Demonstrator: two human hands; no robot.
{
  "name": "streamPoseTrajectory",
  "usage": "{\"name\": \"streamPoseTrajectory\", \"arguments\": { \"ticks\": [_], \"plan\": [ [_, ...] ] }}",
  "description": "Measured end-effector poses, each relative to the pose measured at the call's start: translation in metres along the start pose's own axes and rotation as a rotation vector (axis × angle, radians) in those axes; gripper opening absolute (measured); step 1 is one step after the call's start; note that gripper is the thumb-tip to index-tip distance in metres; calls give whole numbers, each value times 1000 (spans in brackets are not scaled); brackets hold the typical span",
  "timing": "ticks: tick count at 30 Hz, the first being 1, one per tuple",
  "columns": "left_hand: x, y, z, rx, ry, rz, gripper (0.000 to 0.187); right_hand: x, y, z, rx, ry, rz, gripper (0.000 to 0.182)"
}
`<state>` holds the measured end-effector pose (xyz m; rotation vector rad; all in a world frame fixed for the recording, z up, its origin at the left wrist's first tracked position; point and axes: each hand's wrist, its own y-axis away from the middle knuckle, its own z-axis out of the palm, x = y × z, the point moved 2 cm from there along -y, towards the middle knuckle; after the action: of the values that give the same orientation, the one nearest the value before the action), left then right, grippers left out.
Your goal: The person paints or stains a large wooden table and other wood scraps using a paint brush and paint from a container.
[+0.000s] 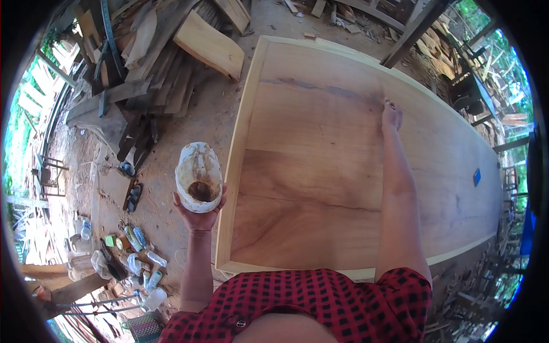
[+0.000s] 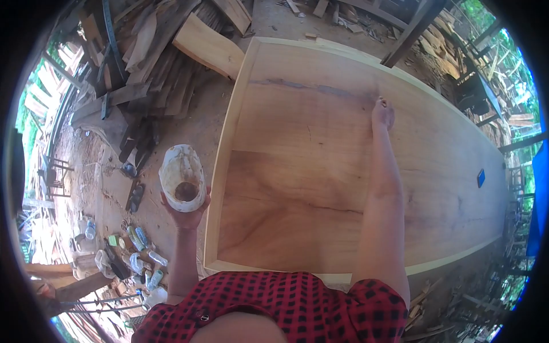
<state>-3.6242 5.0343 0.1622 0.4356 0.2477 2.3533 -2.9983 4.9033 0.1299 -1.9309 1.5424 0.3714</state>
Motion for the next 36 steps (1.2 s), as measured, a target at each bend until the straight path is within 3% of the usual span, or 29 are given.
{"name": "streamPoseTrajectory", "arguments": {
  "ticks": [1,3,5,7,9,11,12,14,15,17,19,21,23,27,29,31,33,36],
  "plan": [
    [2,2,-1,9,6,5,87,-8,6,13,-9,-3,-8,25],
    [6,7,-6,25,18,23,88,-35,25,43,-23,-62,-287,31],
    [11,12,-13,5,67,6,89,-99,75,52,-225,-25,-266,32],
    [16,17,-18,43,69,35,90,-141,120,79,-247,-264,-581,30],
    [20,21,-23,77,73,62,90,-194,176,71,-433,-369,-620,28],
    [25,22,-28,63,58,64,91,-220,216,92,-604,-665,-809,28],
    [27,23,-30,69,64,74,91,-235,232,85,-616,-666,-817,28],
    [35,22,-32,71,98,76,92,-269,262,57,-1125,-838,-571,26],
    [36,22,-33,75,105,84,92,-276,264,53,-1135,-835,-577,26],
    [39,22,-35,87,38,118,93,-285,263,55,-1169,-808,-246,25],
    [45,23,-35,105,41,131,94,-284,237,75,-1057,-823,-139,24],
    [49,26,-38,126,44,141,94,-276,203,99,-853,-720,-211,25],
    [52,27,-46,121,70,127,94,-277,168,113,-547,-386,-586,26],
    [49,37,-59,138,57,169,95,-278,190,97,-630,-405,-728,26],
    [51,48,-60,133,68,223,96,-266,233,103,-648,-434,-997,23],
    [60,73,-65,162,118,260,95,-265,312,27,-747,-362,-1096,21],
    [68,91,-67,116,89,324,95,-251,375,-22,-656,-359,-1423,16],
    [74,118,-69,134,49,385,95,-213,455,-95,-860,-540,-1681,9]
  ]
}}
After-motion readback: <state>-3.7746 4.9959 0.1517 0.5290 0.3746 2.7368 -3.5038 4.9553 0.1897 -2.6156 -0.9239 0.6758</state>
